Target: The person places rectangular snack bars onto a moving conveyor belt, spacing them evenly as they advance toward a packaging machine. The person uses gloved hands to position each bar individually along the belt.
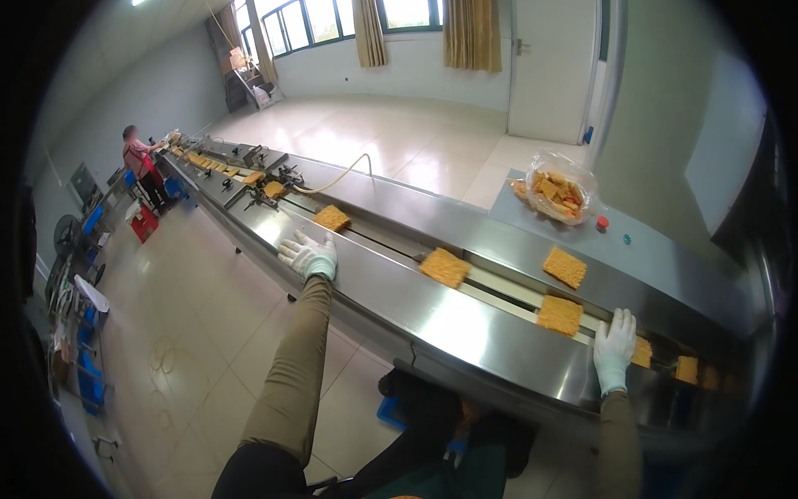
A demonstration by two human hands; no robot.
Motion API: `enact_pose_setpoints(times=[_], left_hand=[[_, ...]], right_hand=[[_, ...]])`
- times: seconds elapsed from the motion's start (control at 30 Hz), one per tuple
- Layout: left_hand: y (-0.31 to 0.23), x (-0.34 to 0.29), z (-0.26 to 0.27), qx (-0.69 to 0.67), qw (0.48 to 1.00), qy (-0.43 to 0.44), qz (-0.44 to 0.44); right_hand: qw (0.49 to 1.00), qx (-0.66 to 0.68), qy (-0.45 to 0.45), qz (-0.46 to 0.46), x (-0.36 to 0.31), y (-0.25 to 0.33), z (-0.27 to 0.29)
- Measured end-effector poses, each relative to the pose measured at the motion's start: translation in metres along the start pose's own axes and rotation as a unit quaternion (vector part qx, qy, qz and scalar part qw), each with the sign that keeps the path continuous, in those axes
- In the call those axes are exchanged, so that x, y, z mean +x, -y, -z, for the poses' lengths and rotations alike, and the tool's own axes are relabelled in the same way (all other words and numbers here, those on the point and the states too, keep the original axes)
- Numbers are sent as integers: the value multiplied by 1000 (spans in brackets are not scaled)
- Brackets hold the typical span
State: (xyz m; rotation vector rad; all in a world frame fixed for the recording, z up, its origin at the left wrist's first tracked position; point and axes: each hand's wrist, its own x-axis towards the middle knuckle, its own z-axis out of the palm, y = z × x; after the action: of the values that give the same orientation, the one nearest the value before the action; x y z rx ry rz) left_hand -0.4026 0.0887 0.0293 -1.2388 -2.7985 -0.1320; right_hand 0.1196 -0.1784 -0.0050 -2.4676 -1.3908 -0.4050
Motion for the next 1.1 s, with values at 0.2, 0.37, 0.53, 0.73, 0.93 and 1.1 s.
enact_pose_setpoints(times=[0.2, 0.37, 0.53, 0.73, 0.93, 1.1], left_hand=[[0, 46, -6, -4, 999, 41, -29], [-14, 60, -23, -13, 981, 47, -188], [-35, 12, -20, -5, 954, 53, -294], [-43, -54, -10, -27, 906, 57, -419], [-33, -88, -13, -44, 872, 23, -486], [-32, -104, -22, -97, 924, -32, -369]], right_hand=[[1000, -4, 7, 0, -2, 2, 2], [999, 4, -12, 33, 1, 6, -1], [999, -9, -22, 23, 7, 8, -9], [999, -5, -33, 11, 10, 10, -14], [999, 15, -41, 8, 10, 14, -12], [998, 19, -60, 1, 9, 11, -21]])
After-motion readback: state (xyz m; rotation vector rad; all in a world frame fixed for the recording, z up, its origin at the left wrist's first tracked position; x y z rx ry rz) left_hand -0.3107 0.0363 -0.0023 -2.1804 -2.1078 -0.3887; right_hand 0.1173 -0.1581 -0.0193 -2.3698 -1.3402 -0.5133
